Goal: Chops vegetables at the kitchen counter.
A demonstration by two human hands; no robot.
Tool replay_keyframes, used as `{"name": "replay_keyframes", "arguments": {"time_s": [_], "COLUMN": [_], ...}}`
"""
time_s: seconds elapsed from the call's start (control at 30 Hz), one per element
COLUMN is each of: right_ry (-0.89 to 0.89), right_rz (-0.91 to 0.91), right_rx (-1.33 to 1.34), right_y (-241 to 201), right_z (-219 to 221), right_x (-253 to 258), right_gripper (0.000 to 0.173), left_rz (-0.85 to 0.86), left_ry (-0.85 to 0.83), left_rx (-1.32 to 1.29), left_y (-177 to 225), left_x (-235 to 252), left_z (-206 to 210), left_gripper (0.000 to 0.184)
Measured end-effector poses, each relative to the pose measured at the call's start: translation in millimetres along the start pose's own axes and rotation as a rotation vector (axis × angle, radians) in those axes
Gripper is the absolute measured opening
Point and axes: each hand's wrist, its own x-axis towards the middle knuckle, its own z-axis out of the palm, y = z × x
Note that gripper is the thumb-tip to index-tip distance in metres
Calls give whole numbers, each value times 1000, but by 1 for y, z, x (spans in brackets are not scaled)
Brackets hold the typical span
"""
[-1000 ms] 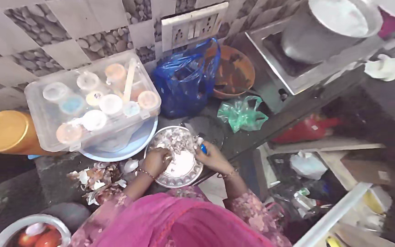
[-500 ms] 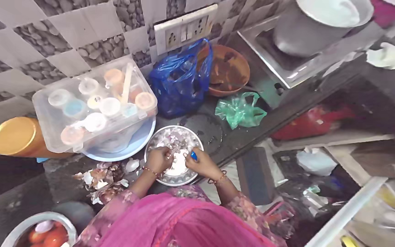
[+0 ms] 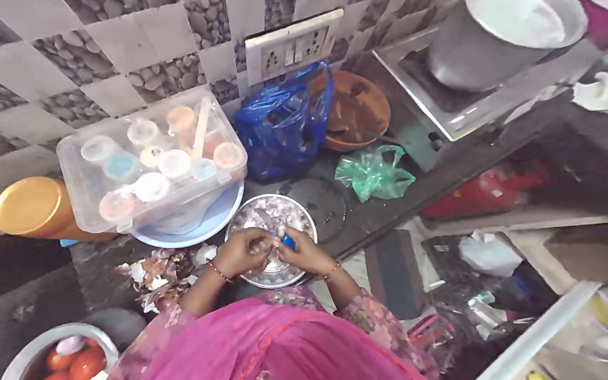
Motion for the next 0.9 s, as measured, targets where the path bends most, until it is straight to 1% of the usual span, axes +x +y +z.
{"name": "replay_keyframes", "arguments": {"time_s": [0.07,0.2,0.27,0.33,0.5,0.63,0.7,0.8,0.9], "right_ry": [46,68,61,42,-51,-139,-165,-137,-78], "right_rz": [-23,-21,-54,-104,-135,-143,-140,-154,-177], "right_rx": [109,221,191,83,-147,-234,-258,-269,-272], "right_y": [3,5,9,12,6,0,-3,0,4], "right_z": [2,3,2,-2,-14,-20,-22,-21,-18], "right_x": [-1,-4,-3,0,9,14,15,16,17], "right_gripper": [27,21,22,27,37,44,45,44,45], "left_rz": [-16,-131,-182,-194,-221,-262,-272,-260,-262], "left_ry": [47,34,-7,-52,-158,-192,-189,-182,-161], "left_rx": [-146,-424,-543,-606,-538,-430,-415,-443,-512], "left_y": [-1,2,2,0,5,12,12,10,8], "left_x": [-1,-2,-3,-2,4,7,9,11,15], "left_z": [7,13,11,8,-8,-16,-17,-16,-13], "left_gripper": [30,28,29,28,24,23,21,19,13]}}
